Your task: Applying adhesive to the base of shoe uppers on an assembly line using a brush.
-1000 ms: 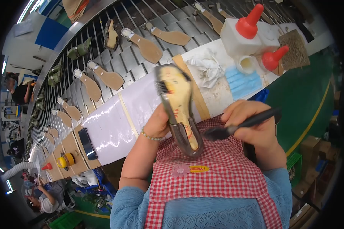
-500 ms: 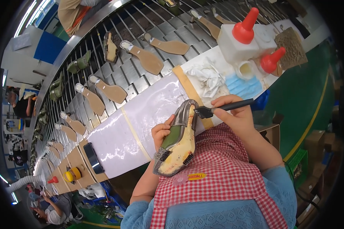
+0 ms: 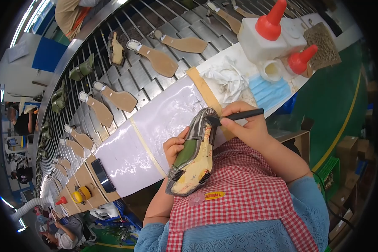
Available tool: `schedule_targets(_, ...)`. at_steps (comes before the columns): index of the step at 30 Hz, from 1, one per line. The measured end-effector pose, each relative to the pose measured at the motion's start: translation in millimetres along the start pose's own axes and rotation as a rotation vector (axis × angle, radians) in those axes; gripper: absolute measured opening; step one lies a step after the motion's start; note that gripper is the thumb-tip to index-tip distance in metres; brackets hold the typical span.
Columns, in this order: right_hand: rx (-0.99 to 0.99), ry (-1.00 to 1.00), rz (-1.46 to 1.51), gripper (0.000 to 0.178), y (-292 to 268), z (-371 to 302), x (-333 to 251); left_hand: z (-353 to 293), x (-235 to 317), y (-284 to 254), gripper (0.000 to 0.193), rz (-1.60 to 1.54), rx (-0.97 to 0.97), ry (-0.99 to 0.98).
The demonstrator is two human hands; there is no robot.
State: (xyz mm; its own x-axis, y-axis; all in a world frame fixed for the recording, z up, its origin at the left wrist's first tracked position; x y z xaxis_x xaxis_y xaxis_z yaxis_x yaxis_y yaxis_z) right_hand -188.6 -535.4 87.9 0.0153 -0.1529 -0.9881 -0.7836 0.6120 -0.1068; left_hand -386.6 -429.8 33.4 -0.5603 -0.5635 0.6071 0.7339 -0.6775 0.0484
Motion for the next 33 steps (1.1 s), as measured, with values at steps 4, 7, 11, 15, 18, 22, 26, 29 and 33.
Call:
schedule_targets(4, -0.124, -0.087, -0.121, 0.013, 9.7, -11.5, -14.2, -2.8, 2.4, -2.5, 0.06, -0.017, 0.009, -0.016)
schedule_targets(7, -0.203, -0.044, -0.088, 0.013, 14.5, -13.7, -16.0, -3.3, 3.4, -4.5, 0.058, -0.01, -0.015, -0.007)
schedule_targets(11, -0.346, 0.105, 0.028, 0.012, 21.8, -12.7, -5.7, -5.3, 2.1, -7.0, 0.035, -0.095, 0.02, -0.034)
schedule_targets(15, -0.3, 0.204, 0.186, 0.013, 21.7, -7.8, 0.9, -7.5, 0.2, -10.0, 0.058, -0.008, -0.015, -0.009)
schedule_targets(18, -0.11, 0.038, -0.035, 0.012, 11.9, -7.2, -6.1, -4.4, 2.0, -7.6, 0.059, 0.024, -0.039, -0.007)
schedule_targets(22, -0.146, -0.068, -0.11, 0.014, 19.9, -15.7, -20.4, -7.2, -0.8, -9.4, 0.059, 0.028, -0.031, 0.001)
schedule_targets(26, -0.307, 0.14, 0.086, 0.013, 28.4, -14.0, -21.7, 2.7, -0.4, -19.7, 0.062, -0.035, -0.031, -0.035)
schedule_targets(29, -0.244, 0.296, 0.438, 0.015, 17.0, -5.5, -16.7, 24.8, -6.5, -21.4, 0.067, -0.249, 0.18, -0.325)
schedule_targets(33, -0.174, 0.161, 0.537, 0.015, -6.0, -5.2, -37.1, 61.8, -21.9, -34.6, 0.091, -0.665, 0.393, -0.749)
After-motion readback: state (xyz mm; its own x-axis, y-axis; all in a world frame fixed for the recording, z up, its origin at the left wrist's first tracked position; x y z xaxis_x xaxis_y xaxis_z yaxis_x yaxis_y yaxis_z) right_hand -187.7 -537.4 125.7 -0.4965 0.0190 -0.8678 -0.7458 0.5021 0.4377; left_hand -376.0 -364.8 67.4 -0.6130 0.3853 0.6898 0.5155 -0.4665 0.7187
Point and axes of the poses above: each hand's wrist, its own z-axis towards the middle knuckle, its own y-axis out of the palm, x = y × z, the point moved 7 cm from there along z, towards the middle knuckle, and after that the axes turned 14 degrees about y, right-handed, at the moved point
